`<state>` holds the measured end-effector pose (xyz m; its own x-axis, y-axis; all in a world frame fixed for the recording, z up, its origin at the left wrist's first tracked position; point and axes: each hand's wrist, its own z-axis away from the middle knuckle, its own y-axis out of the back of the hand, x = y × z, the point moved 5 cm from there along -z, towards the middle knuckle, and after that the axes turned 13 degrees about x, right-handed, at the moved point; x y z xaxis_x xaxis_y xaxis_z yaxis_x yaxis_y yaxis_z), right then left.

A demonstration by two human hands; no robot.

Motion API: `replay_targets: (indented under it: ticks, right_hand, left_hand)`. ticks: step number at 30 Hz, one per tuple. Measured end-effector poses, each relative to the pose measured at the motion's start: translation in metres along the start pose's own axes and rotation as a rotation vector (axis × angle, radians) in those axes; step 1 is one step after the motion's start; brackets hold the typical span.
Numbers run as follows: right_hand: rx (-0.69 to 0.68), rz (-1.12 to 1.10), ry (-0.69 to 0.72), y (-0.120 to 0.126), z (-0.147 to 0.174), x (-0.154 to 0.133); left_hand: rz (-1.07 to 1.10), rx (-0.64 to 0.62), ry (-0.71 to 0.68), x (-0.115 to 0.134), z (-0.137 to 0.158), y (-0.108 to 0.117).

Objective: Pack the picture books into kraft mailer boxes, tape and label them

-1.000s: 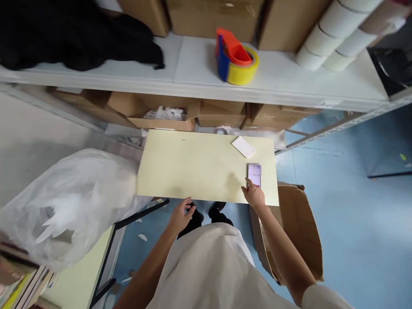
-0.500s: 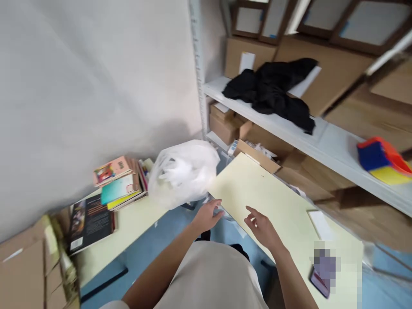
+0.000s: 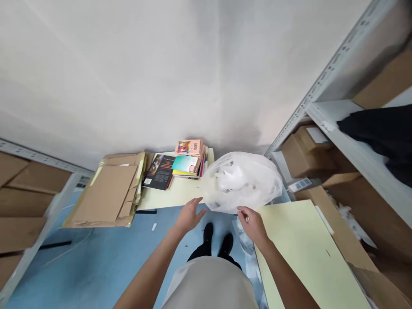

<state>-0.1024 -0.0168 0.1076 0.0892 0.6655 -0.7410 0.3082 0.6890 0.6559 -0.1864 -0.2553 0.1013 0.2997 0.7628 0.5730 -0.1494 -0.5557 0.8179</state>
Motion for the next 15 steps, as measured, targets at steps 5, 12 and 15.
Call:
replay_targets:
  ticks: [5,12,15]
  right_hand:
    - [-0.184,0.092,0.282,-0.06,-0.057,-0.057]
    - [-0.287,0.238,0.365,-0.133,-0.09,-0.096]
    - [-0.26,0.245,0.323,-0.162,-0.108,-0.103]
  left_hand:
    - [-0.132,0.148,0.114,-0.053,0.004,0.043]
    - [-0.082,0.183,0.101,-0.106,-0.021,0.066]
    - [-0.08,0.156,0.08,-0.127,-0.047,0.072]
